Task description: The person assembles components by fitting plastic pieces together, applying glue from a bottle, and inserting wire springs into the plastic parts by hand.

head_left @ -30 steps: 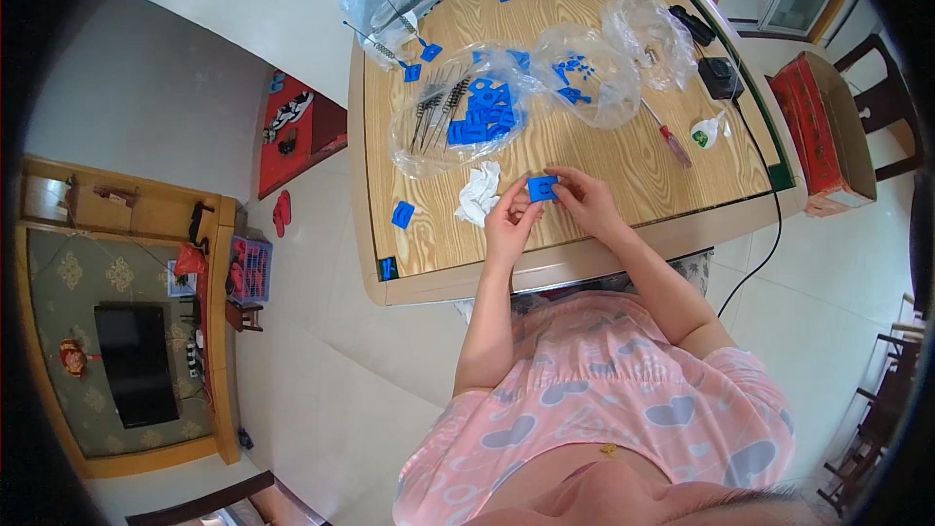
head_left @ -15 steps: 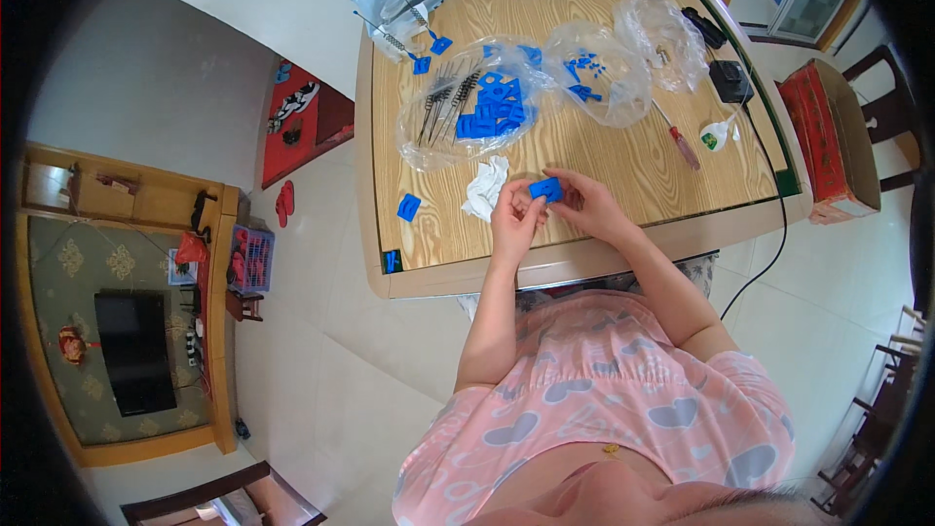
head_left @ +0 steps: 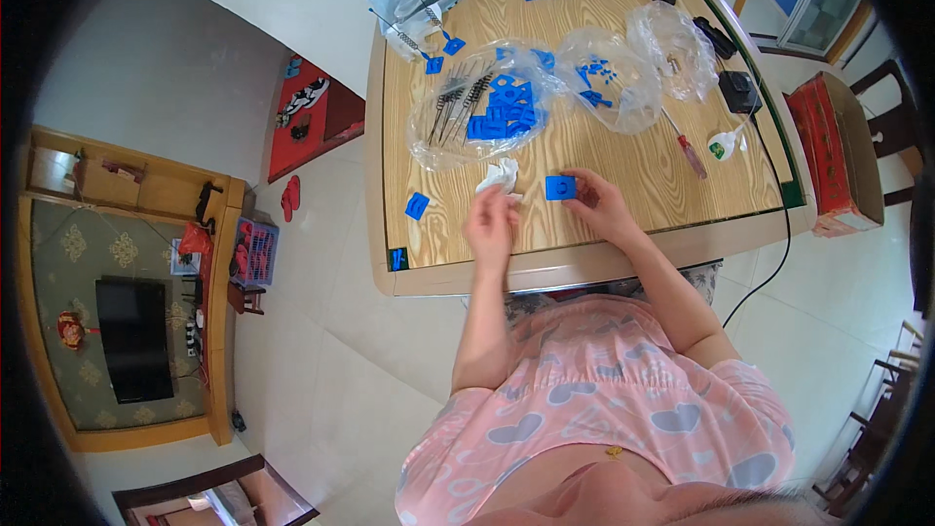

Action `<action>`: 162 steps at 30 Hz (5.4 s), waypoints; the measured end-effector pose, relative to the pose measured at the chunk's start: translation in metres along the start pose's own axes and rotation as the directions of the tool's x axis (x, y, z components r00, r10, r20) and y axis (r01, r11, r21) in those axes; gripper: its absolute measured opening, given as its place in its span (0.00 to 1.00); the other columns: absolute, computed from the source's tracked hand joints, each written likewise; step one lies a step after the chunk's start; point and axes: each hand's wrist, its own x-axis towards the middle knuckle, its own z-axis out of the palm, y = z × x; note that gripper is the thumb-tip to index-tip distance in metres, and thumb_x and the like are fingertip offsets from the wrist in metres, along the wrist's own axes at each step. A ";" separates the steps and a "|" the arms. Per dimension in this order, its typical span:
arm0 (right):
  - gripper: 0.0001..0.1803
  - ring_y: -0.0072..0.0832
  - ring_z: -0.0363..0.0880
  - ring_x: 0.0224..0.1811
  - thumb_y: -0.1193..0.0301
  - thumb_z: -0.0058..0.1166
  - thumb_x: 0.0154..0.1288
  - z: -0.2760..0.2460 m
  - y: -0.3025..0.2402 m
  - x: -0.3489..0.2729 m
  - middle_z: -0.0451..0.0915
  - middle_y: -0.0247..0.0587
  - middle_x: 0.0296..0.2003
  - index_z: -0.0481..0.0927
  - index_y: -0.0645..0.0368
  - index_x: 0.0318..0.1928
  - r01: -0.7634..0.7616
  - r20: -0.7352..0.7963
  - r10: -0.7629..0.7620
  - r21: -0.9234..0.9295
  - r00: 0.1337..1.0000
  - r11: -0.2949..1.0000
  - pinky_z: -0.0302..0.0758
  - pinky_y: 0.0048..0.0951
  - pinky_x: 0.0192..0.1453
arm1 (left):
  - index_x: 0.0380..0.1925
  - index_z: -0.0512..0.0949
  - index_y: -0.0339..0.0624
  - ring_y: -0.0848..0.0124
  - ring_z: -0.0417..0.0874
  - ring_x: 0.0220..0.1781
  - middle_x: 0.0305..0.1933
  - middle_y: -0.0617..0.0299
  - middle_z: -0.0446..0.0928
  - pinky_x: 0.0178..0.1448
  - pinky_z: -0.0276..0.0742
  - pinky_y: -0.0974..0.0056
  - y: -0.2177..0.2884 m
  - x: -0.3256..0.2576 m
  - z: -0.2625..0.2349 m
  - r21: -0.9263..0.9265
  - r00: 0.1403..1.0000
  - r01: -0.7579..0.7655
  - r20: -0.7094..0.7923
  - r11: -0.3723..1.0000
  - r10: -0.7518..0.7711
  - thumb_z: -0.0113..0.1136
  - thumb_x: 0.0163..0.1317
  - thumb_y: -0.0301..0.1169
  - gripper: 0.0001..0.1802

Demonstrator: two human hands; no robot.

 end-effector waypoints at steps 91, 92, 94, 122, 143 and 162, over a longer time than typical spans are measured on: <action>0.17 0.13 0.72 0.32 0.76 0.53 0.65 0.002 0.008 -0.001 0.77 0.29 0.33 0.73 0.61 0.54 0.078 -0.017 -0.076 0.094 0.997 0.993 0.70 0.16 0.35 | 0.34 0.77 0.34 0.80 0.73 0.24 0.23 0.65 0.75 0.30 0.69 0.75 -0.026 -0.006 0.040 -0.076 0.989 0.065 0.137 0.995 -0.054 0.55 0.65 0.25 0.05; 0.14 0.13 0.72 0.32 0.74 0.51 0.67 0.002 0.010 0.000 0.77 0.30 0.33 0.73 0.62 0.52 0.060 -0.031 -0.056 0.176 0.998 0.983 0.70 0.16 0.35 | 0.34 0.76 0.33 0.78 0.73 0.24 0.24 0.64 0.75 0.31 0.70 0.73 -0.023 -0.007 0.042 -0.049 0.989 0.064 0.137 0.997 -0.057 0.54 0.66 0.25 0.06; 0.11 0.13 0.73 0.33 0.74 0.49 0.69 -0.001 0.011 0.000 0.77 0.31 0.33 0.74 0.62 0.50 0.024 -0.018 -0.022 0.130 1.000 0.991 0.71 0.17 0.36 | 0.34 0.76 0.33 0.78 0.73 0.24 0.24 0.63 0.75 0.31 0.70 0.72 -0.028 -0.006 0.040 -0.085 0.986 0.090 0.149 0.992 -0.076 0.53 0.66 0.26 0.06; 0.09 0.33 0.74 0.34 0.84 0.47 0.58 -0.002 0.001 -0.005 0.76 0.41 0.34 0.79 0.61 0.36 0.142 -0.295 -0.219 -0.261 0.930 0.955 0.71 0.29 0.36 | 0.38 0.79 0.39 0.58 0.75 0.43 0.38 0.56 0.77 0.48 0.70 0.59 -0.001 -0.012 0.021 0.647 0.866 -0.347 -0.057 0.679 0.496 0.56 0.57 0.20 0.09; 0.18 0.42 0.77 0.38 0.65 0.63 0.53 0.033 -0.017 0.056 0.76 0.47 0.33 0.73 0.60 0.40 0.199 0.133 -0.148 -0.664 0.980 0.721 0.73 0.40 0.41 | 0.36 0.81 0.43 0.54 0.70 0.52 0.46 0.55 0.74 0.57 0.66 0.54 -0.008 0.003 -0.001 0.745 0.884 -0.370 0.098 0.555 0.457 0.63 0.51 0.26 0.10; 0.21 0.34 0.76 0.43 0.82 0.57 0.51 -0.034 -0.006 0.041 0.75 0.42 0.44 0.74 0.59 0.48 0.374 0.210 -0.309 -0.531 0.928 0.761 0.72 0.29 0.45 | 0.34 0.80 0.43 0.57 0.72 0.50 0.44 0.59 0.75 0.54 0.69 0.54 -0.014 0.003 -0.012 0.690 0.887 -0.330 -0.007 0.644 0.462 0.63 0.48 0.25 0.11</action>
